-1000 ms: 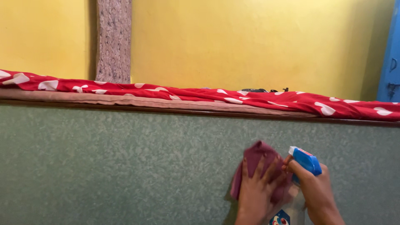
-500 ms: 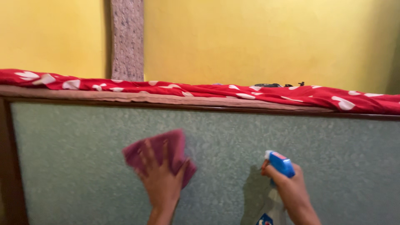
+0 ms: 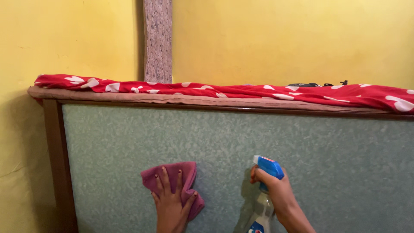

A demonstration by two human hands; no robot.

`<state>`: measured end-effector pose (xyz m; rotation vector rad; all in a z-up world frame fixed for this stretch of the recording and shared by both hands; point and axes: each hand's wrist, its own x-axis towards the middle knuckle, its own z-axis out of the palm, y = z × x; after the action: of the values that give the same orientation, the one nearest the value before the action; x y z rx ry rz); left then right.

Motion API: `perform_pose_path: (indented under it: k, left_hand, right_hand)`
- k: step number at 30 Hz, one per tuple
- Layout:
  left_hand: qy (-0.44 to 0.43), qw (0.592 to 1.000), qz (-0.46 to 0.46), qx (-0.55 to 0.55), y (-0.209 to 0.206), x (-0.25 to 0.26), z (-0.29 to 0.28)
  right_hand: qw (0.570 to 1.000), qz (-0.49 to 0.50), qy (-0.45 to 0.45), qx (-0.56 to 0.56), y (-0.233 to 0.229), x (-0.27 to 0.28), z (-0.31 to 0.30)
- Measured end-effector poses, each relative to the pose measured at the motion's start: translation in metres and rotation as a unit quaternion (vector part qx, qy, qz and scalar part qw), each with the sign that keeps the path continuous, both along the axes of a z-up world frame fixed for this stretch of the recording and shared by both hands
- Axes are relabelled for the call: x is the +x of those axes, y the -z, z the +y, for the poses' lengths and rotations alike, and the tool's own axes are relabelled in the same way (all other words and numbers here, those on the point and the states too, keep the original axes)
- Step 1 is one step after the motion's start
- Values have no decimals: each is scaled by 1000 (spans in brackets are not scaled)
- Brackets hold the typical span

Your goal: The person cleans a textured light green wall using a pink cloth and a spray bottle. They repeatedly spray the wall with a cleaning solution and wipe the surface with the cloth, moving across the wall area in a systematic manner.

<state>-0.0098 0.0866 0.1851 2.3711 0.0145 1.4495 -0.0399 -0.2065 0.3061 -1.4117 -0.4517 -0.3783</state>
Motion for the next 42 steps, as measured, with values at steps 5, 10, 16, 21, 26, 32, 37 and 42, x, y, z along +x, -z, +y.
perform_pose_path:
  k: [5, 10, 16, 21, 26, 32, 37, 42]
  left_hand:
    - [-37, 999, -21, 7, 11, 5, -31]
    - [13, 998, -29, 47, 33, 21, -70]
    - [208, 951, 27, 229, 52, 37, -141]
    - [214, 926, -113, 290, -4, 29, -184]
    - [73, 983, -91, 142, -84, 22, -132]
    - [-80, 995, -56, -8, -31, 6, -31]
    - [-95, 989, -87, 74, 92, 25, -14]
    - [45, 991, -67, 111, 131, 50, -116]
  right_hand:
    - [1000, 5, 18, -8, 18, 6, -15]
    - [998, 30, 47, -30, 23, 2, -41]
    - [996, 20, 83, -32, 22, -2, -76]
    - [991, 71, 110, -6, 17, -9, -88]
    - [992, 45, 108, -46, 23, 2, -85]
    - [996, 24, 62, -52, 36, 14, -46]
    - [995, 35, 59, -73, 35, 5, -33]
    - [993, 37, 70, -82, 34, -9, -45]
